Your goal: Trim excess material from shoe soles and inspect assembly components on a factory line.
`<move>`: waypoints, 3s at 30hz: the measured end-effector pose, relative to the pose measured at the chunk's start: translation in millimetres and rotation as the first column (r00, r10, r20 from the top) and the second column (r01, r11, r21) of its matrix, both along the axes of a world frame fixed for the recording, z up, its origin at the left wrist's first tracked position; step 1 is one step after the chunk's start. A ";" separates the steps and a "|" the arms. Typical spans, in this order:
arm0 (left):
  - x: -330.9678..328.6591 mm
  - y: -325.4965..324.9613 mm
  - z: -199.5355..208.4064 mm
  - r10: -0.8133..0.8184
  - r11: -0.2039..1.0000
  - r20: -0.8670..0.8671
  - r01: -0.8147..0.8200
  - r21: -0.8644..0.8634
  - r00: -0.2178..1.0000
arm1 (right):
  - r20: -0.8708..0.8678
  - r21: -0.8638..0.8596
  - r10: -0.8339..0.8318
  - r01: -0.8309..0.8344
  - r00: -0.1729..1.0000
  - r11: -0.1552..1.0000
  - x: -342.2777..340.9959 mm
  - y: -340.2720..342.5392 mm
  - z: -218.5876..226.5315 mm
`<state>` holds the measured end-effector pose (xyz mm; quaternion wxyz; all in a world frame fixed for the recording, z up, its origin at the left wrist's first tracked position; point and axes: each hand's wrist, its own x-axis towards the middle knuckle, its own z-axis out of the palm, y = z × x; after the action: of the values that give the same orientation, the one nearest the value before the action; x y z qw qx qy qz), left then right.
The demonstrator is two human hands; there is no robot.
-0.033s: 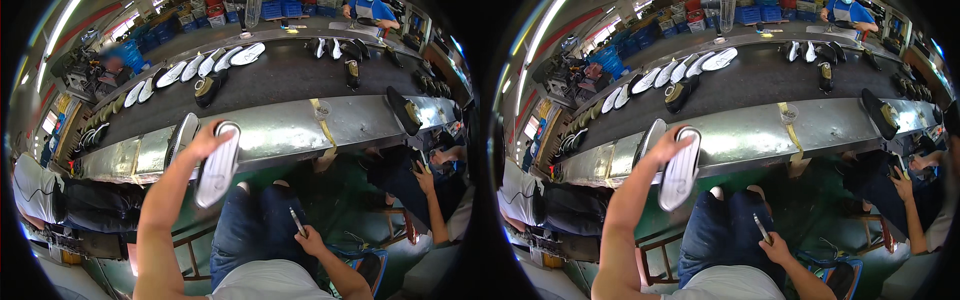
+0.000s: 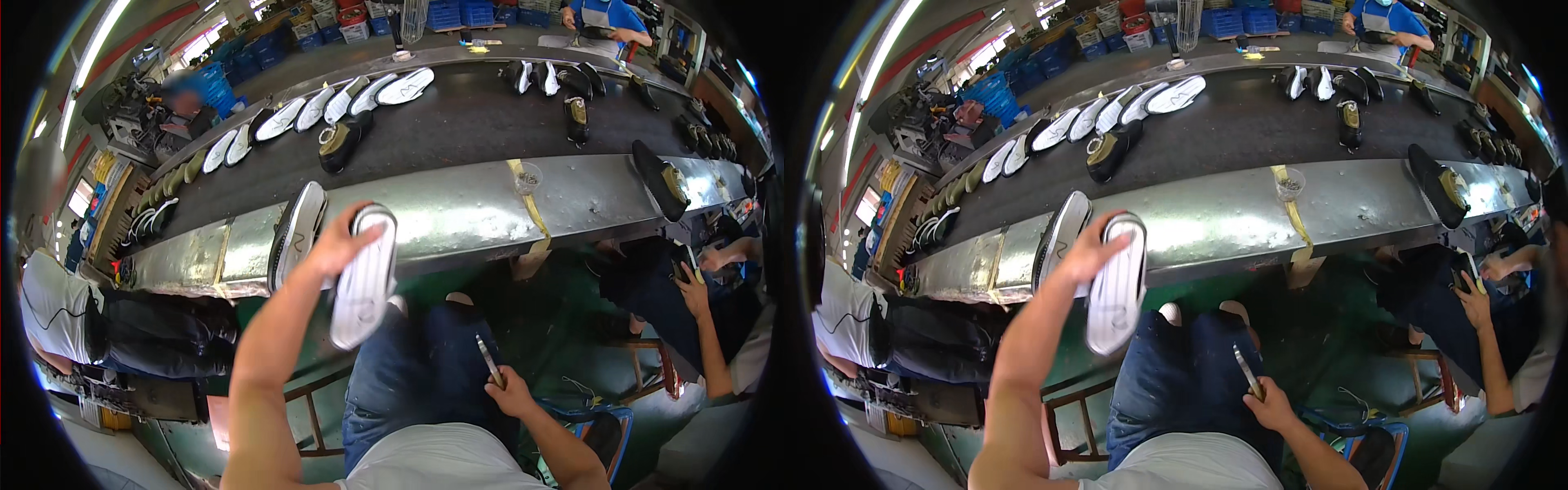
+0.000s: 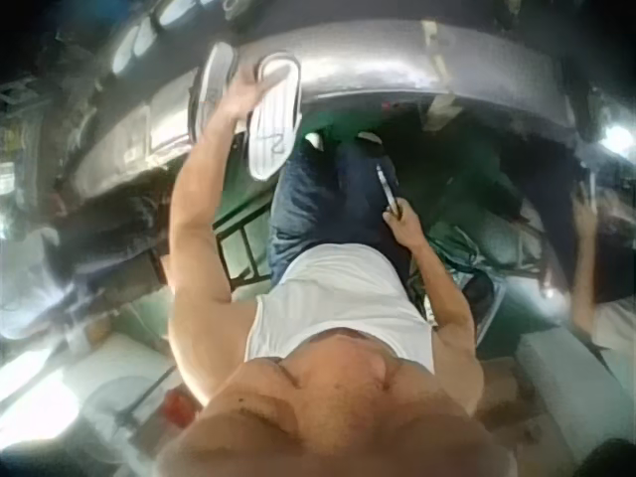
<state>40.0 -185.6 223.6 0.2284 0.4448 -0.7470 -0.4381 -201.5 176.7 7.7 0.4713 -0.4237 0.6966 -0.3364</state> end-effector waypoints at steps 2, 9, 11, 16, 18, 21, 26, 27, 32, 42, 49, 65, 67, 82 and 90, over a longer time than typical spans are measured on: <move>12.9 60.3 -29.6 -0.035 0.996 -0.239 0.052 0.067 0.970 | 0.007 -0.059 0.017 -0.017 1.000 0.998 -6.4 6.6 29.5; 25.2 195.4 -135.1 -0.076 0.985 -0.364 0.126 0.117 0.928 | -0.018 -0.066 0.328 -0.328 0.945 0.942 9.3 -17.8 124.9; 27.5 194.1 -139.0 -0.045 0.977 -0.417 0.126 0.170 0.908 | 0.026 -0.016 0.392 -0.392 0.920 0.920 18.2 -25.4 129.4; 37.8 190.5 -132.1 -0.164 0.978 -0.252 0.190 0.081 0.954 | 0.371 0.054 0.414 -0.464 0.831 0.884 32.7 -42.2 126.4; 43.2 188.4 -130.2 -0.173 0.983 -0.201 0.180 0.017 0.964 | 0.568 0.084 0.313 -0.432 0.761 0.898 36.7 -50.0 132.7; 48.9 184.7 -127.6 -0.155 0.988 -0.122 0.154 -0.018 0.980 | 0.756 0.208 0.152 -0.453 0.637 0.867 36.8 -71.5 151.6; 48.4 182.8 -146.0 0.010 0.992 -0.242 0.020 0.123 0.970 | 0.184 0.176 0.537 -0.565 0.823 0.806 36.0 -98.5 123.2; 49.4 181.3 -154.5 0.042 0.988 -0.292 0.003 0.151 0.956 | -0.018 0.022 0.559 -0.558 0.829 0.829 40.0 -97.9 105.7; 56.9 167.8 -172.5 0.101 0.963 -0.426 0.019 0.270 0.899 | -0.365 -0.329 0.358 -0.479 0.859 0.814 62.3 -96.0 43.5; 53.2 163.0 -170.3 0.193 0.923 -0.429 -0.014 0.385 0.882 | -0.623 0.222 0.569 -0.576 0.536 0.786 69.8 -101.9 123.8; 44.1 156.2 -176.9 0.291 0.899 -0.391 -0.110 0.423 0.873 | -0.195 0.256 0.705 -0.658 0.682 0.708 50.1 -126.6 128.6; 55.4 215.3 -194.4 0.316 0.902 -0.039 -0.288 0.320 0.948 | -0.261 -0.103 0.217 -0.251 0.941 0.962 70.9 -109.3 47.4; 51.4 225.9 -192.4 0.365 0.858 -0.102 -0.292 0.423 0.925 | -0.100 0.010 0.192 -0.192 0.976 0.981 78.9 -99.6 22.5; 21.0 229.7 -194.8 0.149 0.673 -0.328 0.147 0.725 0.933 | -0.023 0.157 0.286 -0.279 0.958 0.947 -5.5 -43.3 34.3; 22.9 264.8 -230.4 0.070 0.798 -0.244 0.092 0.596 0.967 | -0.561 -0.103 0.522 -0.680 0.643 0.726 -4.2 -24.4 77.0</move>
<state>62.9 79.2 -6.8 0.1661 0.4302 -0.5358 -0.7073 -205.7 152.3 84.7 0.2904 -0.7715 0.5484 -0.1408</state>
